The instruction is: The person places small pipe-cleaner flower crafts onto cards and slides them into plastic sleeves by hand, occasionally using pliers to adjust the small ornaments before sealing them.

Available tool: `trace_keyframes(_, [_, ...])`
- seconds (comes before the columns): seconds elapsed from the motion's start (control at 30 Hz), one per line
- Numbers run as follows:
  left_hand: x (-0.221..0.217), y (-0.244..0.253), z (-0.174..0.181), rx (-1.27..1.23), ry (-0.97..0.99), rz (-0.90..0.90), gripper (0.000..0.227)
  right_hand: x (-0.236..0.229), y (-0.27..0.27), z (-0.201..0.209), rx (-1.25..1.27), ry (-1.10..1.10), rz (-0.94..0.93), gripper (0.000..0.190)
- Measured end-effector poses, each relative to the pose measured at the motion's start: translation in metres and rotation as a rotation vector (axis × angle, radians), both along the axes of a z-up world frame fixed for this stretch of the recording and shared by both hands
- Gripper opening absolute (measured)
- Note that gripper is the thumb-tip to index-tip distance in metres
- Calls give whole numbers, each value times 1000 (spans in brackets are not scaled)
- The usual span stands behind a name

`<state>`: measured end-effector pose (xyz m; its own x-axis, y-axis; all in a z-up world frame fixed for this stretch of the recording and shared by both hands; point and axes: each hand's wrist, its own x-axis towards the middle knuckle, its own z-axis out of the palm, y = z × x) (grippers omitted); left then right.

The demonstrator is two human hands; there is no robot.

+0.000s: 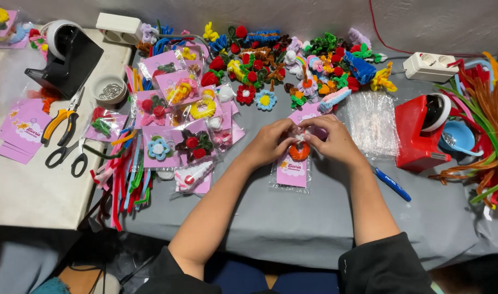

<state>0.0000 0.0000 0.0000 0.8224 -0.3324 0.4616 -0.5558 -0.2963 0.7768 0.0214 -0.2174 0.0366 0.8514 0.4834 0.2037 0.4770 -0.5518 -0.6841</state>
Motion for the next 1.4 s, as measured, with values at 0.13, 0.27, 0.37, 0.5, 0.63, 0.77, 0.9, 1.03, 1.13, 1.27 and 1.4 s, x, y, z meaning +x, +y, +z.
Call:
trace_keyframes(0.13, [0, 1, -2, 9, -23, 4, 15, 2, 3, 0, 11, -6, -3, 27])
trace_keyframes(0.27, [1, 2, -2, 29, -39, 24, 15, 4, 4, -5, 50, -76, 36, 18])
trace_keyframes(0.37, [3, 2, -7, 18, -49, 45, 16, 8, 0, -10, 74, -148, 59, 10])
trace_keyframes(0.5, [6, 2, -9, -17, -97, 56, 16, 13, -10, -22, 47, -114, 63, 8])
trace_keyframes(0.63, [6, 1, -10, -54, -115, 48, 14, 4, -3, -13, -46, -143, 54, 19])
trace_keyframes(0.77, [5, 0, -7, -57, -159, 62, 16, 1, 1, -14, -147, -138, 14, 35])
trace_keyframes(0.9, [4, -2, -5, -38, -165, 63, 15, 3, 0, -18, -182, -137, 17, 34])
trace_keyframes(1.03, [3, -4, -6, -33, -143, 55, 17, -3, 6, -11, -211, -129, 67, 26])
trace_keyframes(1.13, [1, -6, -2, -50, -122, 54, 19, -1, 6, -19, -197, -122, 107, 19])
trace_keyframes(1.27, [-5, -5, 8, -199, -11, 112, 50, 8, 6, -34, -74, -308, 50, 13])
trace_keyframes(1.4, [-5, 7, 17, -249, 320, 141, 95, 9, 13, -16, 41, -581, -13, 17])
